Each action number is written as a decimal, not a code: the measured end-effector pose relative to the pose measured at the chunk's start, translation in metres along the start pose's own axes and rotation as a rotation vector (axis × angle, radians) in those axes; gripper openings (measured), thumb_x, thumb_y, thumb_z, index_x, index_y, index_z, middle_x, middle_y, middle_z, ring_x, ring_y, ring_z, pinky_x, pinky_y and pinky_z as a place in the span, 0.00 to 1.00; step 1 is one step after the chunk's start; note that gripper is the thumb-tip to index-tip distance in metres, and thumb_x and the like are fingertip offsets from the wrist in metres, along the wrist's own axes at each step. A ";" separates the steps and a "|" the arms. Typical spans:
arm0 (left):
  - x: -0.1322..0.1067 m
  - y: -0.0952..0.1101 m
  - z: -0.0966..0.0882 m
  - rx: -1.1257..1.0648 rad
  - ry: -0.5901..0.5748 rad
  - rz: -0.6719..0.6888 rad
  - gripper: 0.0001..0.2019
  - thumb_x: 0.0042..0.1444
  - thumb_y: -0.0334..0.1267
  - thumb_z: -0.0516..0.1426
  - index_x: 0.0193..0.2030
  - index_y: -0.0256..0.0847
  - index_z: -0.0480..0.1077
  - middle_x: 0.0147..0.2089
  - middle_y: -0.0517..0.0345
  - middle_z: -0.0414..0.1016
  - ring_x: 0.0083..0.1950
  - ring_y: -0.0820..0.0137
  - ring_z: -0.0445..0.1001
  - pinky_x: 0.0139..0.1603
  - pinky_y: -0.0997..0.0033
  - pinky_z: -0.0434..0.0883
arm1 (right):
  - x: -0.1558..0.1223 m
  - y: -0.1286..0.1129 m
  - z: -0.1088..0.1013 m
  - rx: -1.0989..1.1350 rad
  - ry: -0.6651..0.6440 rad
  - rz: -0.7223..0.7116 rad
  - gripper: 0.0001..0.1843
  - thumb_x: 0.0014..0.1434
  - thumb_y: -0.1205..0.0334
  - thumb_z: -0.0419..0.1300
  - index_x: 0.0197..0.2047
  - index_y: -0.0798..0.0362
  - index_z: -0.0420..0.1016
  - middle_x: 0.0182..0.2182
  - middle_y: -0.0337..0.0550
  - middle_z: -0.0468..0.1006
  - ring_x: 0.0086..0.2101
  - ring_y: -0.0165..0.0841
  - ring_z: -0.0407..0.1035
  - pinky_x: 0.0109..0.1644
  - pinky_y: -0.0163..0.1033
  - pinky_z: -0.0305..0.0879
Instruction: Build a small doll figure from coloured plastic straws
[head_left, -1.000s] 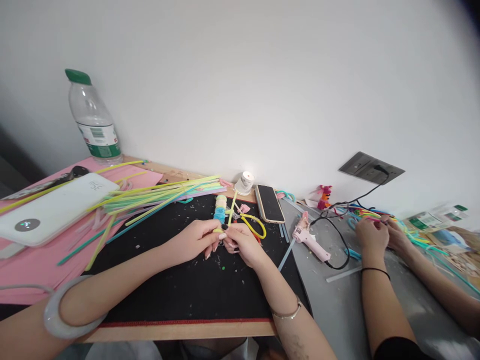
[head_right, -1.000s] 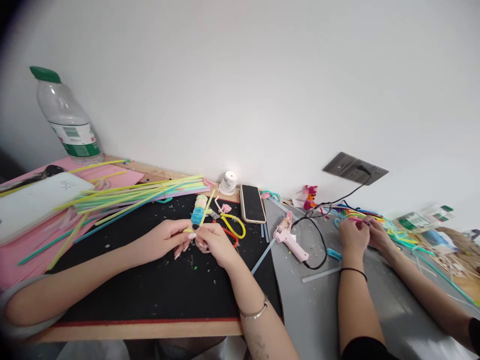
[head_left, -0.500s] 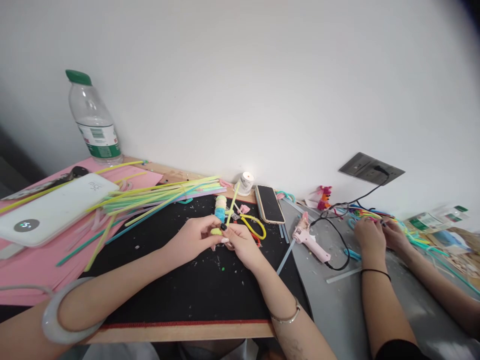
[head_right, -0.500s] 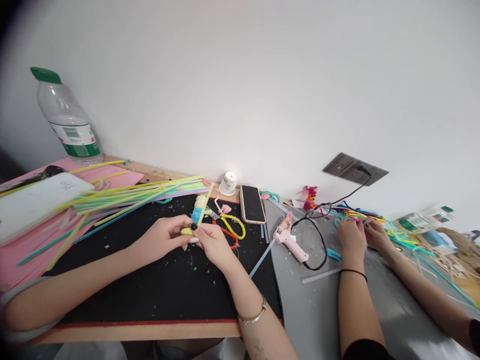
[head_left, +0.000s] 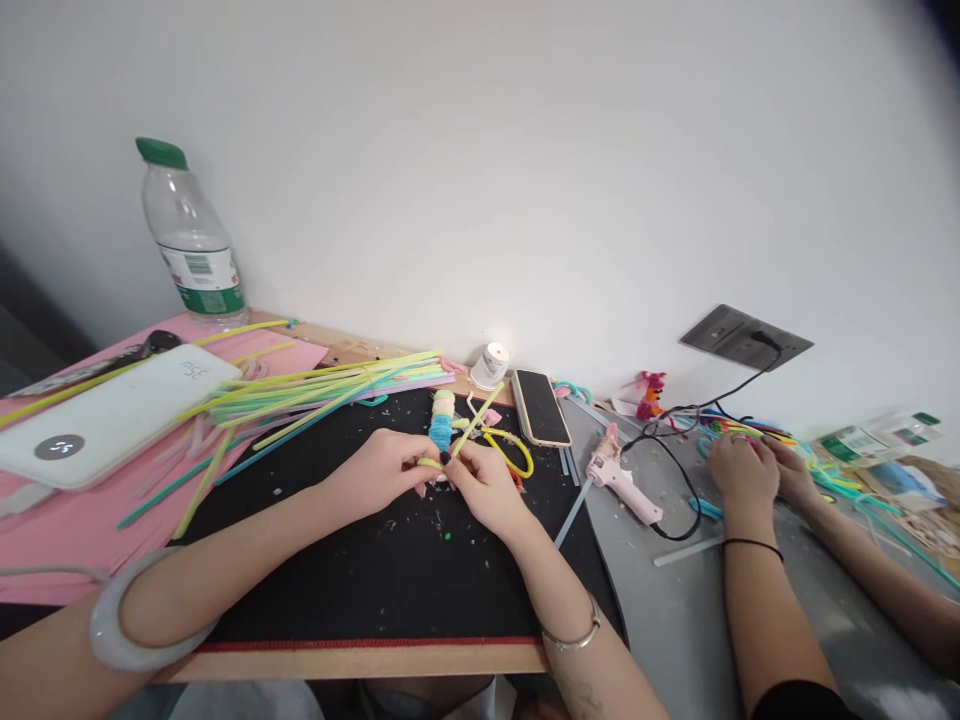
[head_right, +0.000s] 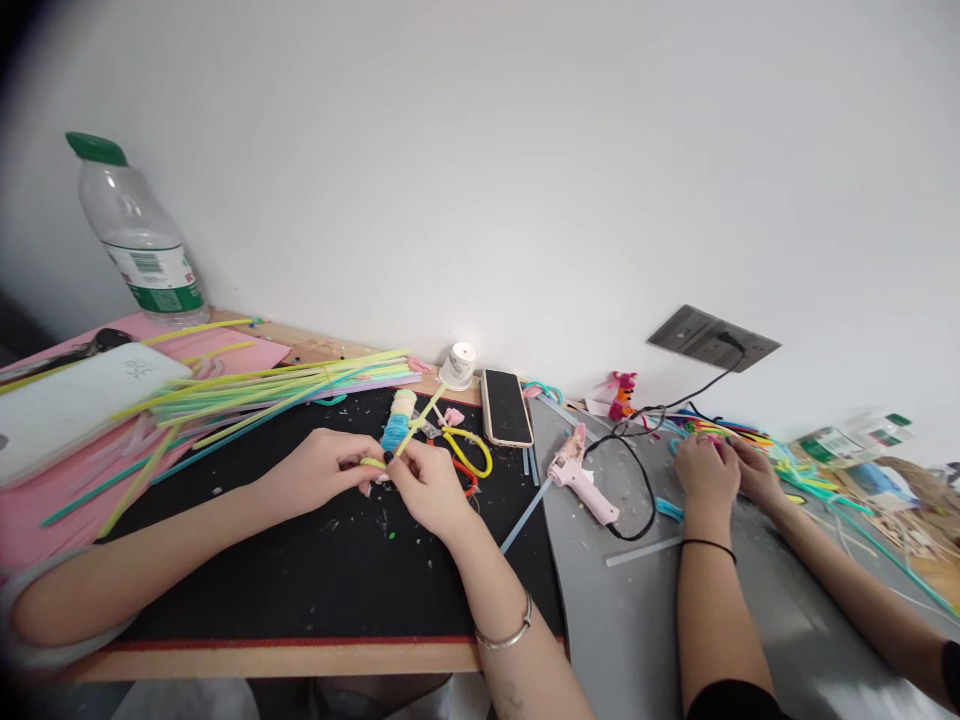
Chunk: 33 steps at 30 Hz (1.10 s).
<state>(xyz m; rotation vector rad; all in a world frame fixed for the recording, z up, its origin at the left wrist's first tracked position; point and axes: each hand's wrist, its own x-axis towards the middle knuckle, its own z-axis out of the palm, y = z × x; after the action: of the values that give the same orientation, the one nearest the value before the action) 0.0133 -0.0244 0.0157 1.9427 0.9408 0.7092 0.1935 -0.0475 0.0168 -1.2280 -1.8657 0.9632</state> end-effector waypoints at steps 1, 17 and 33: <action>0.000 0.001 0.000 0.007 -0.004 0.001 0.08 0.55 0.37 0.55 0.29 0.38 0.72 0.23 0.64 0.73 0.24 0.75 0.72 0.27 0.78 0.64 | 0.000 0.000 0.000 0.015 0.013 0.003 0.13 0.59 0.60 0.54 0.24 0.54 0.62 0.19 0.33 0.61 0.22 0.25 0.53 0.27 0.33 0.49; -0.002 0.008 0.000 -0.224 -0.034 0.003 0.08 0.55 0.39 0.56 0.30 0.40 0.72 0.26 0.62 0.75 0.28 0.72 0.74 0.34 0.74 0.69 | 0.003 0.005 0.003 0.220 0.233 0.018 0.09 0.53 0.61 0.60 0.33 0.52 0.62 0.23 0.31 0.61 0.22 0.25 0.55 0.26 0.31 0.53; 0.001 0.004 0.003 -0.464 0.113 -0.017 0.12 0.59 0.45 0.54 0.32 0.38 0.64 0.24 0.66 0.66 0.25 0.75 0.68 0.30 0.73 0.67 | -0.001 0.003 0.003 -0.166 0.238 -0.236 0.05 0.59 0.67 0.55 0.34 0.53 0.73 0.28 0.41 0.69 0.28 0.30 0.63 0.33 0.35 0.61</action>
<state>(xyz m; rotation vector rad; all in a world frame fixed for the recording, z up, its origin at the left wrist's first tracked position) 0.0177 -0.0267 0.0176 1.4973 0.7752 0.9421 0.1923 -0.0479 0.0129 -1.1306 -1.8753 0.5207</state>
